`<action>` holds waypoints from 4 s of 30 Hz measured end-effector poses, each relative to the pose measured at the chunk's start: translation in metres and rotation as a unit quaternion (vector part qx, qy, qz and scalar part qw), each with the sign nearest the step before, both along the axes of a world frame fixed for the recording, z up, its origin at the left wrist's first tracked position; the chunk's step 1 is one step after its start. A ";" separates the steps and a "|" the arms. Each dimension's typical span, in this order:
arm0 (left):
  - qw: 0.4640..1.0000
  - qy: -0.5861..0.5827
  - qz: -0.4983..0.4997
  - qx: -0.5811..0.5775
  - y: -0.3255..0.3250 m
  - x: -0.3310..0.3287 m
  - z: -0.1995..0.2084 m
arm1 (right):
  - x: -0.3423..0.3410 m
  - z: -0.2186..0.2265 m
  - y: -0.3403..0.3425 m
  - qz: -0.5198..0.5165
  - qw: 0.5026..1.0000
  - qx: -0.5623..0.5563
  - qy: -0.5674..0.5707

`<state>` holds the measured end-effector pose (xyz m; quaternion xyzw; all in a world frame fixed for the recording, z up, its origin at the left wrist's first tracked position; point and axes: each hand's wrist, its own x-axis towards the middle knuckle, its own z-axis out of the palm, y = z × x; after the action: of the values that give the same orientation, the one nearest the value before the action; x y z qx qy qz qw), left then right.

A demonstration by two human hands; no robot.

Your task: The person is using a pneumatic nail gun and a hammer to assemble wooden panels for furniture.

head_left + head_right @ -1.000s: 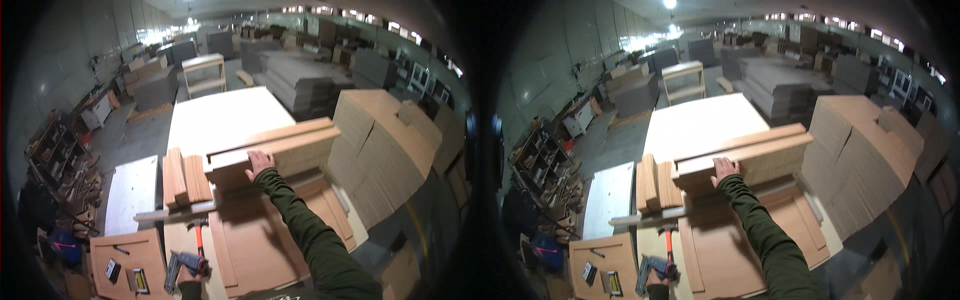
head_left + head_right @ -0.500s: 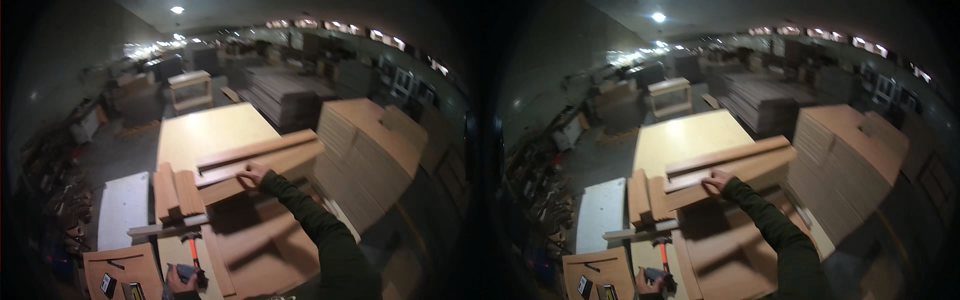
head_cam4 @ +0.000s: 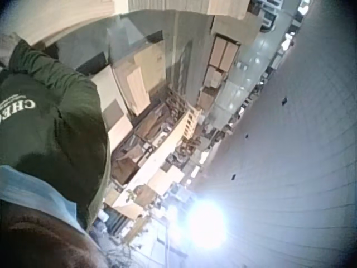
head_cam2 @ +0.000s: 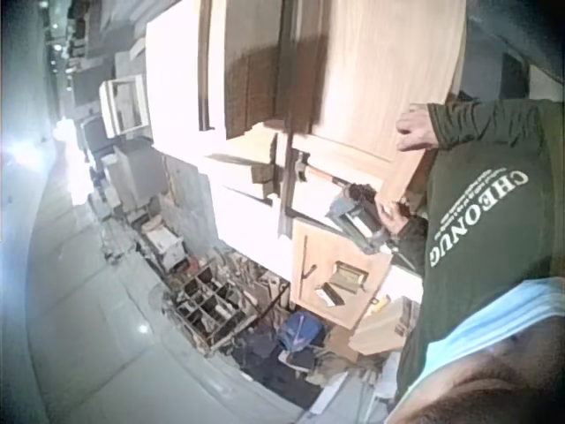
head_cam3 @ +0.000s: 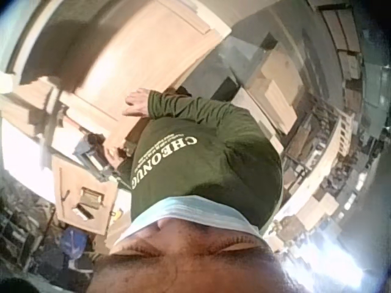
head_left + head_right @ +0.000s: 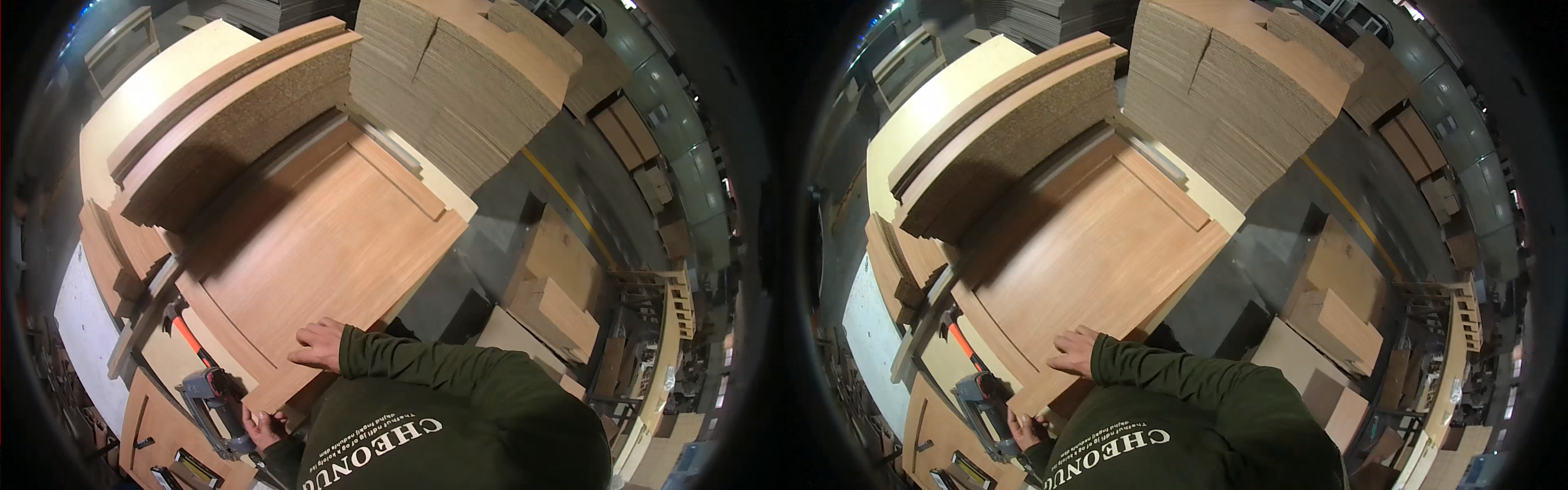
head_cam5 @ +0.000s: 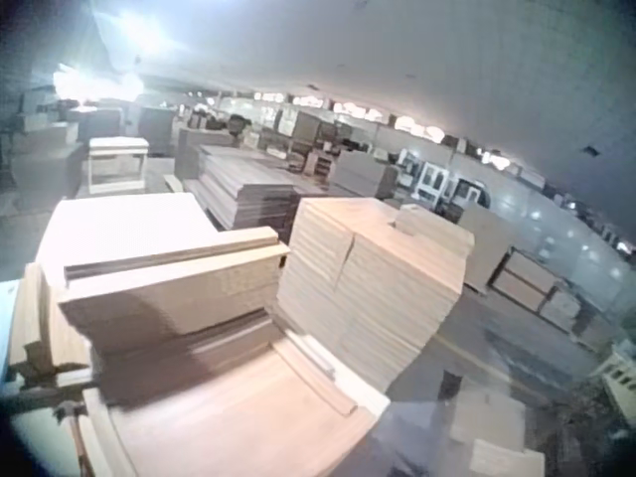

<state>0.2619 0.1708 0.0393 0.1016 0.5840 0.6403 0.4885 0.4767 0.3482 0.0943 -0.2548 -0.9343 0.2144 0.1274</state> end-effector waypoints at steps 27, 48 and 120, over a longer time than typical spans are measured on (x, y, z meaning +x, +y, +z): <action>0.967 0.179 0.084 -0.159 -0.045 0.038 -0.070 | 0.278 -0.085 0.066 -0.638 0.769 -0.022 0.019; 0.882 0.412 0.046 -0.224 -0.008 0.064 -0.066 | 0.338 -0.145 0.162 -0.527 0.838 -0.129 0.054; 0.732 0.572 -0.079 -0.362 0.025 -0.094 -0.017 | -0.006 -0.054 -0.002 0.176 0.982 -0.069 -0.024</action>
<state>0.1674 0.1959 0.0219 0.3100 0.9305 0.1604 0.1108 0.4710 0.3463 0.0406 -0.0999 -0.9502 0.2914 0.0473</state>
